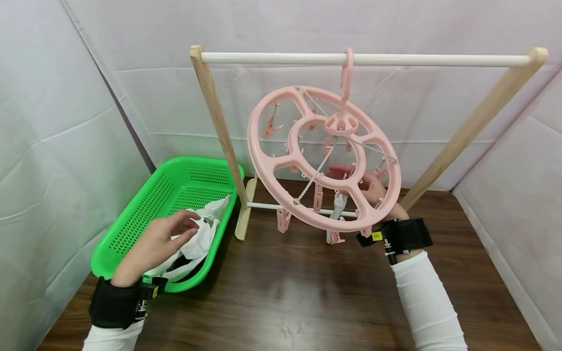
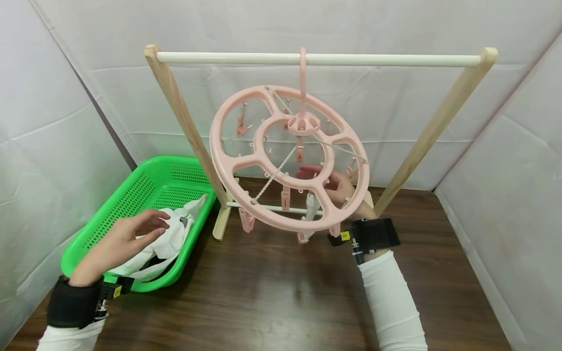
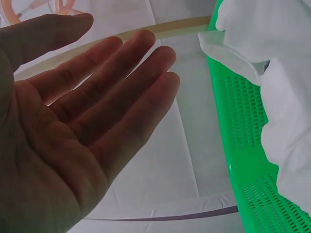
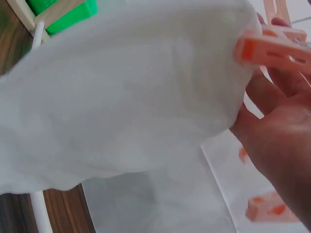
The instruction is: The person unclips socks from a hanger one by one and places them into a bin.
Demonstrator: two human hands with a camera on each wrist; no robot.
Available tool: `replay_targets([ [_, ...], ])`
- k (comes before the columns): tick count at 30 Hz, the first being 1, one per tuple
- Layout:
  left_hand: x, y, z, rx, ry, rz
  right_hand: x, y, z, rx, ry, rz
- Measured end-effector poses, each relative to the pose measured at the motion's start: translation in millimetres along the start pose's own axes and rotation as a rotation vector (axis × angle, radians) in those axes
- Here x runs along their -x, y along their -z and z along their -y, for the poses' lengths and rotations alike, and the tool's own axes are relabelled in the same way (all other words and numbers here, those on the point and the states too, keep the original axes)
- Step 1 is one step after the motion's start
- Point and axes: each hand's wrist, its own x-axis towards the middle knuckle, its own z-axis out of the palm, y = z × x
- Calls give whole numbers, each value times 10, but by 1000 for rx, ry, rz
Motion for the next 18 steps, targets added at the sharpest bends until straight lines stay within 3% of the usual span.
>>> replay_targets([
  [2, 1, -22, -14, 4, 3, 13, 8, -171, 181, 48, -12, -52],
  [5, -1, -57, -39, 18, 8, 35, 61, -247, 261, 83, -45, -65],
  [13, -59, -186, -107, 37, -35, 52, 193, -308, 292, -24, 42, 1],
  [18, -84, -255, -169, 38, -47, 65, 280, -382, 377, -10, 12, 9],
])
